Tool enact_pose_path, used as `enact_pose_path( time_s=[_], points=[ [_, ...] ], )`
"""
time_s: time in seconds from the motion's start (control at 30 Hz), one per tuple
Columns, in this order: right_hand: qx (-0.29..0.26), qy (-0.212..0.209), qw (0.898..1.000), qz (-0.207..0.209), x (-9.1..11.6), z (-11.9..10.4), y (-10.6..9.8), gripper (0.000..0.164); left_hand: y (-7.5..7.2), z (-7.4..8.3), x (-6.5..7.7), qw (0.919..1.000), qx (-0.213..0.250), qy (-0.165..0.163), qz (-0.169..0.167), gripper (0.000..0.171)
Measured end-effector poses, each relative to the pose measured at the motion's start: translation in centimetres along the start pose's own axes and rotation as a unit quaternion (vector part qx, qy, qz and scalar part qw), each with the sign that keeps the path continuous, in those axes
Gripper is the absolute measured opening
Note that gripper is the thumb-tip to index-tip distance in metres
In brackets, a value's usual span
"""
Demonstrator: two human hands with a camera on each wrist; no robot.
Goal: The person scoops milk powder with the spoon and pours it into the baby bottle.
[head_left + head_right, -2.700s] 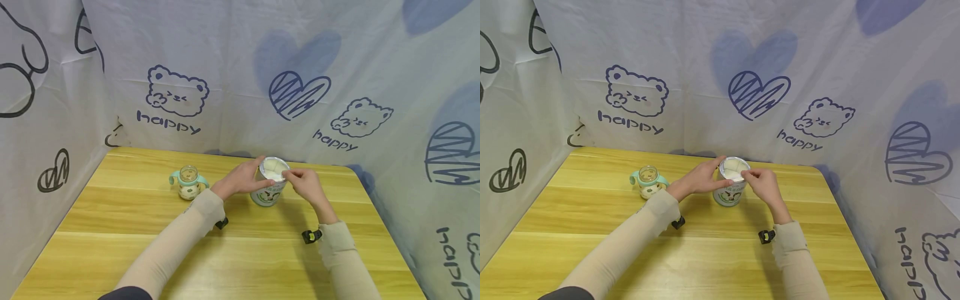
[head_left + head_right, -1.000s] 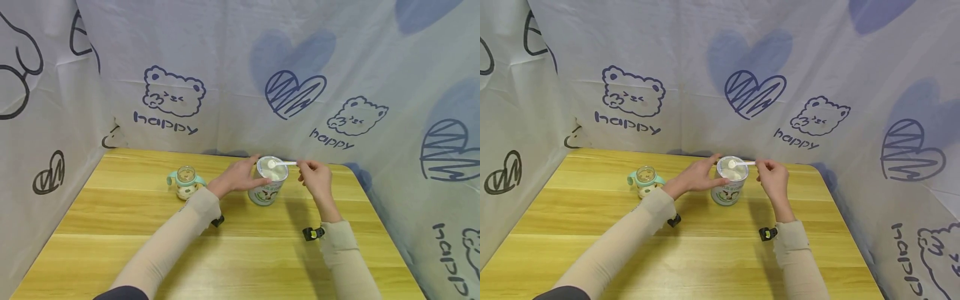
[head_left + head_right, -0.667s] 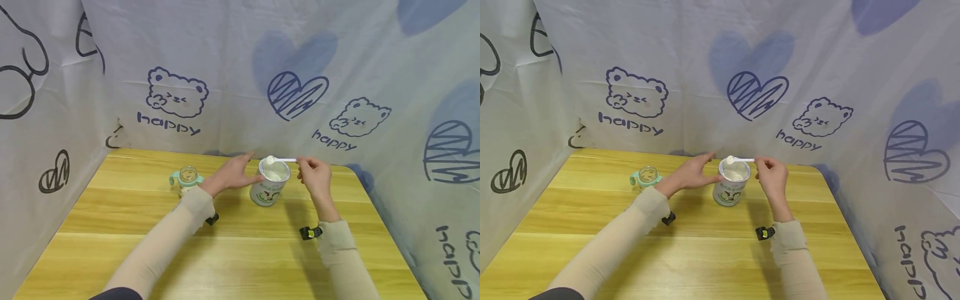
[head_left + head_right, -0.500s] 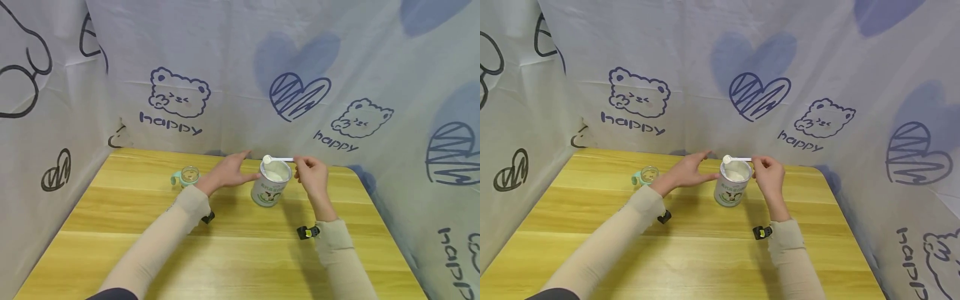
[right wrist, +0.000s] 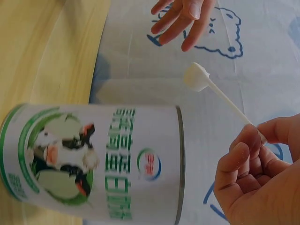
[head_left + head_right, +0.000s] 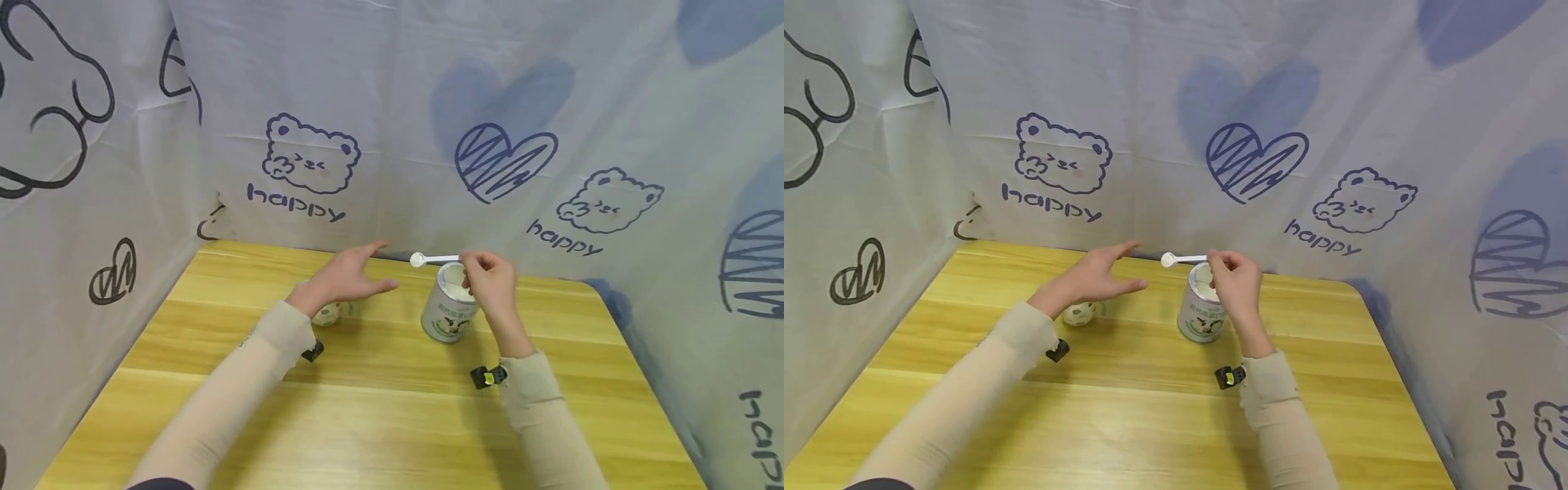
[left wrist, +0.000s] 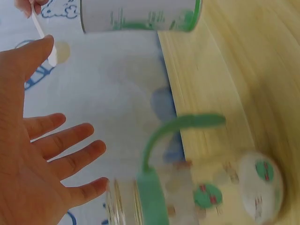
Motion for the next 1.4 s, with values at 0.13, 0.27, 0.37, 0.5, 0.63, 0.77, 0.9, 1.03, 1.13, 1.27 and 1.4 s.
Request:
enact_pose_path(
  time_s=[0.13, 0.27, 0.37, 0.5, 0.63, 0.77, 0.9, 1.03, 1.13, 1.27, 1.4],
  points=[
    [-0.002, -0.002, 1.0, -0.011, 0.2, -0.2, 0.9, 0.031, -0.6, -1.1, 0.8, 1.0, 0.004, -0.002, -0.004, 0.095],
    [-0.007, -0.007, 1.0, -0.026, 0.3, -0.4, 2.0, 0.031, -1.3, -2.3, 1.9, 0.9998, 0.007, -0.02, -0.005, 0.094],
    [-0.007, -0.013, 0.999, -0.033, 0.4, -0.6, 2.7, 0.03, -1.9, -3.1, 2.7, 0.9995, 0.013, -0.028, -0.002, 0.093],
    [-0.009, -0.013, 0.999, -0.047, 0.7, -0.8, 3.8, 0.029, -2.4, -3.9, 3.8, 0.9996, 0.016, -0.022, -0.002, 0.095],
    [-0.01, -0.019, 0.998, -0.062, 0.9, -1.2, 5.1, 0.027, -2.7, -4.8, 4.8, 0.9996, 0.014, -0.024, -0.002, 0.096],
    [-0.018, -0.037, 0.997, -0.072, 1.1, -1.6, 6.4, 0.029, -2.9, -5.9, 6.0, 0.9991, 0.017, -0.039, 0.001, 0.096],
    [-0.025, -0.046, 0.995, -0.079, 1.2, -1.8, 7.6, 0.03, -3.1, -7.0, 6.9, 0.9988, 0.012, -0.048, 0.002, 0.094],
    [-0.026, -0.048, 0.995, -0.083, 1.6, -1.9, 8.7, 0.027, -3.1, -7.8, 7.7, 0.9984, 0.008, -0.056, -0.002, 0.095],
    [-0.028, -0.045, 0.994, -0.092, 1.9, -1.9, 9.6, 0.026, -3.1, -8.2, 8.3, 0.9978, 0.007, -0.066, -0.004, 0.096],
    [-0.03, -0.036, 0.993, -0.104, 2.4, -1.9, 10.8, 0.025, -3.0, -8.6, 8.9, 0.9979, 0.004, -0.064, -0.003, 0.095],
    [-0.014, -0.042, 0.992, -0.116, 2.7, -2.1, 11.9, 0.025, -2.7, -9.0, 9.4, 0.9982, 0.001, -0.059, 0.003, 0.094]
  ],
)
Point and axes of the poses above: each hand's wrist, its own x-axis away from the middle knuckle, its own y-axis out of the palm, z = x × y, the point moved 7 cm from there along -x, towards the middle knuckle, and after that the axes turned 8 degrees about y, right-handed, at the moved point
